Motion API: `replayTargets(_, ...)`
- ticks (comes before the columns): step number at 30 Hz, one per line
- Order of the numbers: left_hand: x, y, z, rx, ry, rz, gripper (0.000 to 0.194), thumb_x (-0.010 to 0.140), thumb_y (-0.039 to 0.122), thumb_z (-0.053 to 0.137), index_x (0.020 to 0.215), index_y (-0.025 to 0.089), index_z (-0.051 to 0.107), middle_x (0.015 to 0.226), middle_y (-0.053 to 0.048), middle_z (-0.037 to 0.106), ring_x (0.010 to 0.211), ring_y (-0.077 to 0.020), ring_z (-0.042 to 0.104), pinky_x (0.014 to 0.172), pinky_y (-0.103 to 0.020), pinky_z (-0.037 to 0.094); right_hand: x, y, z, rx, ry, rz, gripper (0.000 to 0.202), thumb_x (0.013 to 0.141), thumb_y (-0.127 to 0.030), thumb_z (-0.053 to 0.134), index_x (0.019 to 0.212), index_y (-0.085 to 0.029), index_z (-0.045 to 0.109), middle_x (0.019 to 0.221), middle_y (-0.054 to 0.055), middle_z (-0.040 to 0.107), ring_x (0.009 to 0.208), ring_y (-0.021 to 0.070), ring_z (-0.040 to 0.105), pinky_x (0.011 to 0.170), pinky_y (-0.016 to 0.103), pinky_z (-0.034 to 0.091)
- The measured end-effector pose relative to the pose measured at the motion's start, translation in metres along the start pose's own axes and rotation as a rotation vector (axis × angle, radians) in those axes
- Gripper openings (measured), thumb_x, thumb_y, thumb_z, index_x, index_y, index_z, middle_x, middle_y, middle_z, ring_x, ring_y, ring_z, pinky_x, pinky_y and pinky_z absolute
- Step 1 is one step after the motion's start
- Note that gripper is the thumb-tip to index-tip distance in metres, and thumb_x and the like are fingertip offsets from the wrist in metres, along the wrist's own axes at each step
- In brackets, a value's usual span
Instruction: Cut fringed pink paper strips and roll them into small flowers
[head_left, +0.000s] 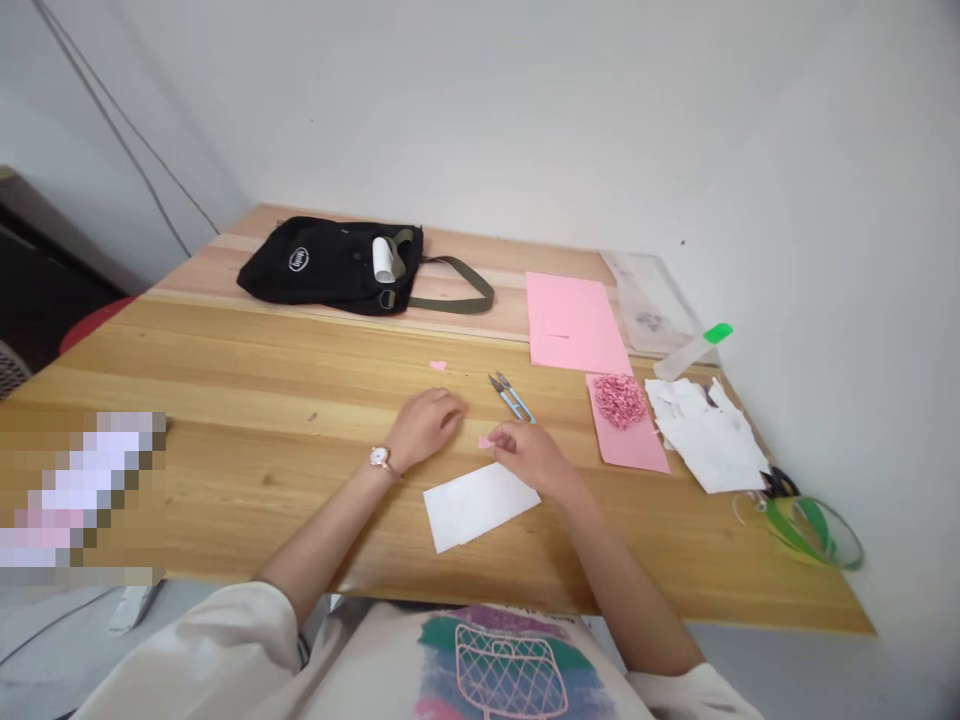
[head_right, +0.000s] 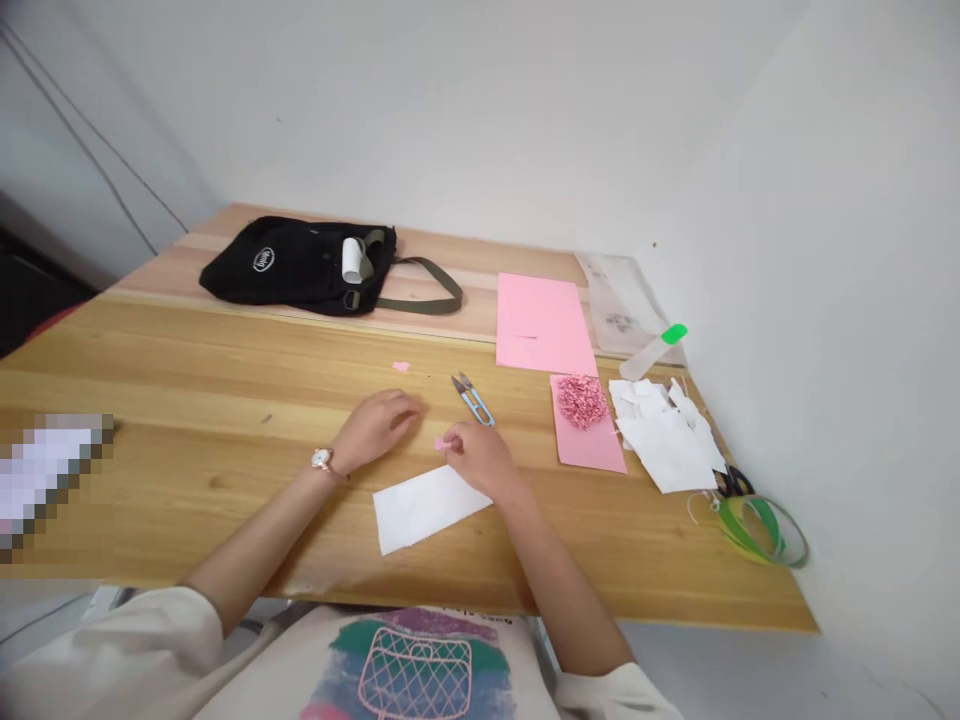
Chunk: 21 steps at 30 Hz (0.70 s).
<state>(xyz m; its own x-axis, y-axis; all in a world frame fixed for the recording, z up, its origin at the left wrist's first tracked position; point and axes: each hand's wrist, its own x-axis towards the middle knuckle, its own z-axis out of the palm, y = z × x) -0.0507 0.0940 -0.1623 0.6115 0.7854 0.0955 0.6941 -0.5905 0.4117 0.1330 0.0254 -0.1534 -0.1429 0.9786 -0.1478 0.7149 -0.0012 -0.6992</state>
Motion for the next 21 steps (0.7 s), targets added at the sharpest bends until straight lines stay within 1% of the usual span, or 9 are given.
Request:
replayTargets(3,0.007,-0.007,-0.003,0.031,0.058,-0.078,0.019,0.084,0.017,0.049,0.092,0.017,0.066,0.096,-0.007,0.066,0.095,-0.0214,0.059,0.085,-0.033,0.045,0.007,-0.009,0.014,-0.087,-0.006,0.035,0.013,0.075,-0.013,0.054,0.078,-0.017,0.066,0.08,0.006,0.071,0.073,0.0157,0.063,0.067,0.026,0.045)
replayTargets(6,0.021,-0.018,-0.008,0.076,0.126,-0.184,0.023,0.084,0.014,0.045,0.095,0.015,0.065,0.104,-0.011,0.064,0.1,-0.0246,0.057,0.087,-0.037,0.043,0.008,-0.018,0.019,-0.112,0.056,0.083,0.014,0.074,-0.012,0.054,0.08,-0.016,0.066,0.083,0.008,0.071,0.077,0.0178,0.064,0.068,0.027,0.045)
replayTargets(9,0.032,-0.024,-0.011,0.107,0.153,-0.233,0.025,0.084,0.015,0.042,0.094,0.012,0.065,0.101,-0.015,0.064,0.099,-0.0282,0.057,0.084,-0.04,0.044,0.001,-0.024,0.02,-0.133,0.133,0.13,0.013,0.075,-0.015,0.054,0.078,-0.018,0.066,0.081,0.007,0.071,0.076,0.0183,0.064,0.066,0.027,0.045)
replayTargets(12,0.032,-0.021,-0.011,0.117,0.141,-0.185,0.024,0.083,0.015,0.043,0.091,0.012,0.065,0.1,-0.015,0.064,0.098,-0.0287,0.057,0.082,-0.041,0.044,-0.007,-0.021,0.019,-0.153,0.222,0.175,0.011,0.076,-0.017,0.055,0.073,-0.019,0.066,0.077,0.005,0.071,0.073,0.0188,0.064,0.063,0.028,0.044)
replayTargets(15,0.022,-0.013,-0.006,0.111,0.105,-0.076,0.021,0.084,0.018,0.046,0.093,0.015,0.065,0.1,-0.011,0.064,0.099,-0.0254,0.056,0.085,-0.037,0.043,-0.007,-0.011,0.018,-0.158,0.327,0.22,0.011,0.073,-0.014,0.056,0.07,-0.019,0.065,0.074,0.004,0.071,0.071,0.0183,0.065,0.062,0.026,0.044)
replayTargets(18,0.011,-0.007,0.001,0.107,0.059,0.033,0.018,0.084,0.02,0.048,0.092,0.018,0.064,0.098,-0.007,0.064,0.097,-0.0217,0.057,0.084,-0.033,0.043,0.004,-0.001,0.016,-0.163,0.462,0.24,0.013,0.072,-0.012,0.057,0.076,-0.019,0.067,0.079,0.004,0.071,0.075,0.0174,0.065,0.067,0.026,0.045)
replayTargets(21,0.004,-0.007,0.006,0.121,0.046,0.084,0.018,0.084,0.018,0.047,0.09,0.017,0.063,0.094,-0.007,0.064,0.093,-0.0212,0.057,0.081,-0.032,0.044,0.021,0.006,0.014,-0.196,0.606,0.241,0.012,0.074,-0.013,0.056,0.078,-0.016,0.067,0.084,0.008,0.07,0.084,0.0204,0.062,0.076,0.029,0.043)
